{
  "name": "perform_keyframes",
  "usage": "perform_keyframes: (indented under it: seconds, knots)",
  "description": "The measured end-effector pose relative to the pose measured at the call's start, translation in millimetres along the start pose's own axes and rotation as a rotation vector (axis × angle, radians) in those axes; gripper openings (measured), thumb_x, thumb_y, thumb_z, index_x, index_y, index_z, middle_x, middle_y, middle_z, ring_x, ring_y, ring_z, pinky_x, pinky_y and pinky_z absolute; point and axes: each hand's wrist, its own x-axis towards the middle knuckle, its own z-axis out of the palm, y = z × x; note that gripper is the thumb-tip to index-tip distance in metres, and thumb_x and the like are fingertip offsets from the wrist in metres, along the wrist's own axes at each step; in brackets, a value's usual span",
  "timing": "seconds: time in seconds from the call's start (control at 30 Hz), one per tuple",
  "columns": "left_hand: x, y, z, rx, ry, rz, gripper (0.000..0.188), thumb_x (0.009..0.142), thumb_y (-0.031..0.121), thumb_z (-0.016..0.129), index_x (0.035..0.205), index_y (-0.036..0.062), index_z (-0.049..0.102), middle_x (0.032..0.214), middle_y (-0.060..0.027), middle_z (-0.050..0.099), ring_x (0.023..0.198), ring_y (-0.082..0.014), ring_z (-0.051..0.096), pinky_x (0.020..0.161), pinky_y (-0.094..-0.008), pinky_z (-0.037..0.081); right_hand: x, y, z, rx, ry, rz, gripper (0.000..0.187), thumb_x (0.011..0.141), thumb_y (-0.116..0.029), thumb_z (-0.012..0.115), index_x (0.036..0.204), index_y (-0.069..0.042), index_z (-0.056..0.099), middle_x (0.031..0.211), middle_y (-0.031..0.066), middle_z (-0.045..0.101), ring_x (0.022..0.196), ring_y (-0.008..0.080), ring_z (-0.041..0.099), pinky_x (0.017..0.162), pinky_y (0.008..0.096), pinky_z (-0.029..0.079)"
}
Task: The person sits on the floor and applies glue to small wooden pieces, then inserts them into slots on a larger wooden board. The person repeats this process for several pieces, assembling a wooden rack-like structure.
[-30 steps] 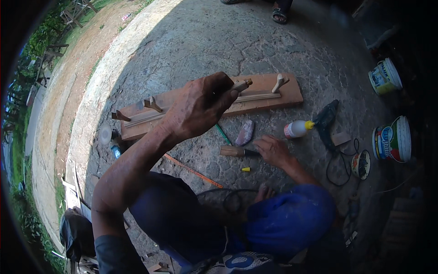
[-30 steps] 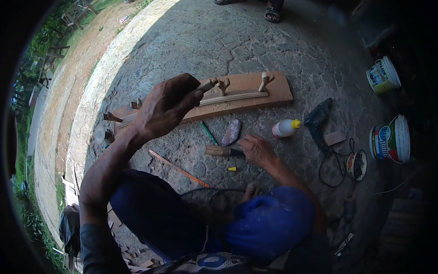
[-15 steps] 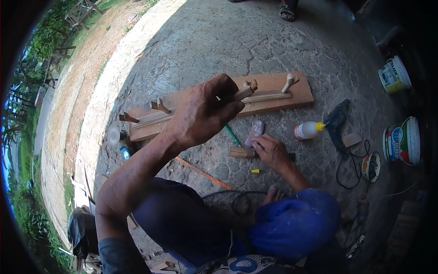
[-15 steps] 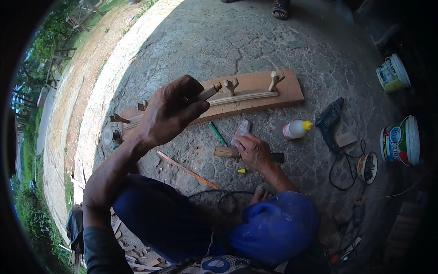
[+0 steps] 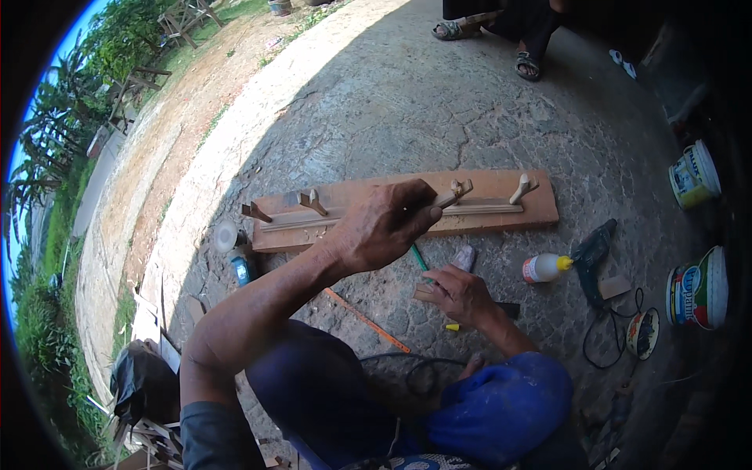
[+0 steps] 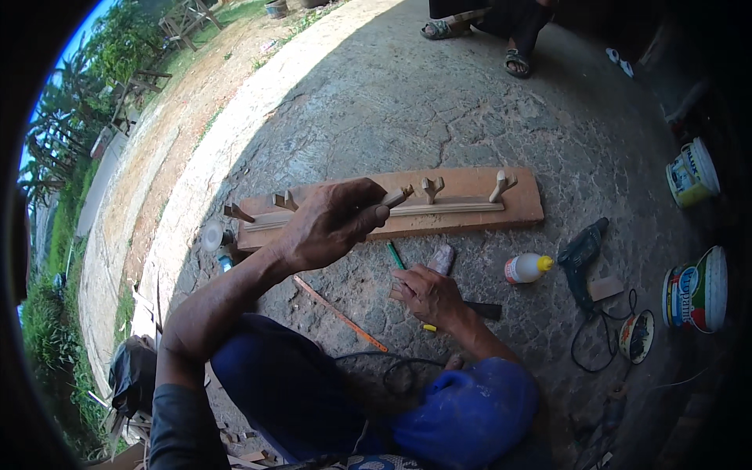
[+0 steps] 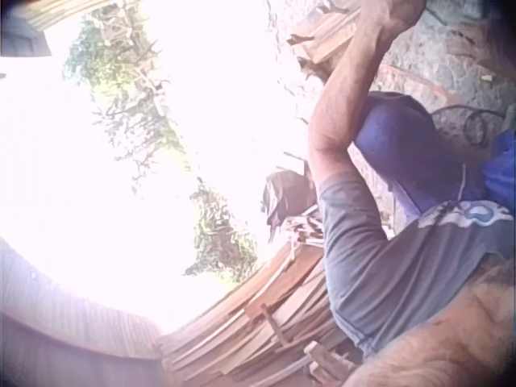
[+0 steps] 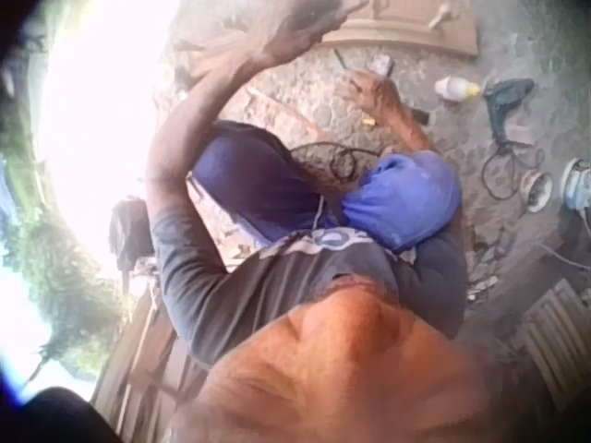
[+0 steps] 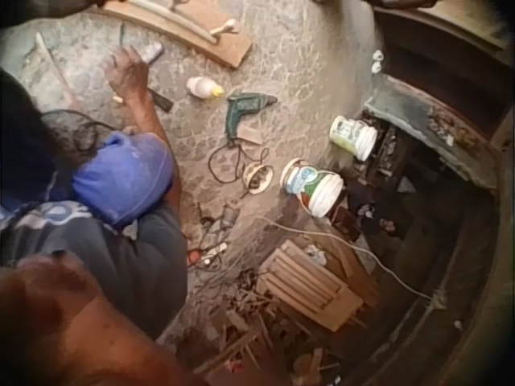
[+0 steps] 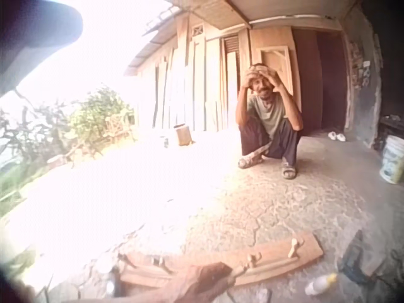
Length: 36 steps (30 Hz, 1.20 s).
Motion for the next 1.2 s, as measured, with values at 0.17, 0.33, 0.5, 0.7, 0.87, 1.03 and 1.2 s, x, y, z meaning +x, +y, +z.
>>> perform_keyframes:
  seconds: [0.17, 0.33, 0.5, 0.7, 0.87, 1.03, 1.2]
  knots:
    - [-8.8, 4.4, -29.6, 0.044, 0.336, 0.043, 0.032, 0.098, 0.028, 0.065, 0.096, -0.0036, 0.059, 0.076, -0.0153, 0.061, 0.071, -0.027, 0.059, 0.067, -0.0428, 0.047, 0.2, -6.0, -48.1, 0.067, -0.106, -0.011, 0.022, 0.09, -0.005, 0.065, 0.111, -0.002, 0.069, 0.096, 0.018, 0.068, 0.081, 0.0345, 0.069, 0.073, 0.0423, 0.056]
    - [-141.8, -77.9, -22.3, -0.218, 0.765, -0.125, 0.027, 0.096, 0.027, 0.071, 0.092, 0.004, 0.057, 0.072, -0.0006, 0.053, 0.069, -0.0114, 0.053, 0.061, -0.0312, 0.044, 30.7, -27.4, -76.2, 0.022, -0.326, -0.007, 0.026, 0.089, -0.004, 0.065, 0.114, 0.0, 0.068, 0.091, 0.0164, 0.065, 0.075, 0.0262, 0.065, 0.065, 0.0354, 0.051]
    - [-289.3, -177.8, 13.1, -0.52, 1.183, -0.67, 0.031, 0.103, 0.033, 0.059, 0.092, 0.0042, 0.061, 0.064, 0.0003, 0.056, 0.049, -0.0081, 0.051, 0.046, -0.0275, 0.043, 65.6, -51.6, -68.7, 0.017, -0.532, -0.086, 0.026, 0.088, -0.003, 0.064, 0.113, 0.0, 0.067, 0.088, 0.017, 0.064, 0.075, 0.0292, 0.065, 0.067, 0.0377, 0.051]
    - [-472.6, -252.4, 60.5, -0.354, 1.71, -1.016, 0.034, 0.104, 0.033, 0.053, 0.103, 0.0003, 0.061, 0.077, -0.0059, 0.061, 0.055, -0.0127, 0.056, 0.05, -0.0286, 0.044, 110.2, -75.0, -33.0, -0.075, -0.757, -0.125, 0.026, 0.089, -0.005, 0.064, 0.114, 0.001, 0.066, 0.088, 0.0173, 0.063, 0.077, 0.0311, 0.065, 0.07, 0.0395, 0.051]
    - [-589.7, -278.9, 62.4, 0.151, 1.748, -1.446, 0.034, 0.09, 0.024, 0.065, 0.115, 0.002, 0.07, 0.088, -0.0137, 0.072, 0.079, -0.0257, 0.068, 0.075, -0.0388, 0.054, 137.7, -106.6, 10.3, -0.108, -0.808, -0.293, 0.027, 0.086, -0.005, 0.069, 0.113, -0.002, 0.067, 0.089, 0.018, 0.064, 0.078, 0.0352, 0.066, 0.069, 0.0423, 0.052]
    - [-629.2, -325.3, 43.1, 0.489, 1.419, -1.161, 0.037, 0.086, 0.018, 0.066, 0.122, 0.008, 0.072, 0.131, -0.0156, 0.066, 0.125, -0.0321, 0.059, 0.103, -0.0389, 0.048, 135.4, -109.0, 50.8, -0.076, -0.875, -0.374, 0.028, 0.086, -0.006, 0.07, 0.114, -0.004, 0.067, 0.094, 0.018, 0.067, 0.082, 0.0357, 0.067, 0.072, 0.0425, 0.054]
    - [-633.7, -331.3, 30.6, 0.334, 1.124, -1.198, 0.034, 0.084, 0.012, 0.069, 0.118, 0.0095, 0.072, 0.123, -0.0142, 0.067, 0.118, -0.0296, 0.062, 0.1, -0.0364, 0.049, 128.1, -100.9, 49.0, -0.052, -0.898, -0.288, 0.03, 0.086, -0.005, 0.07, 0.116, -0.003, 0.067, 0.099, 0.0182, 0.068, 0.085, 0.0354, 0.068, 0.077, 0.0406, 0.056]
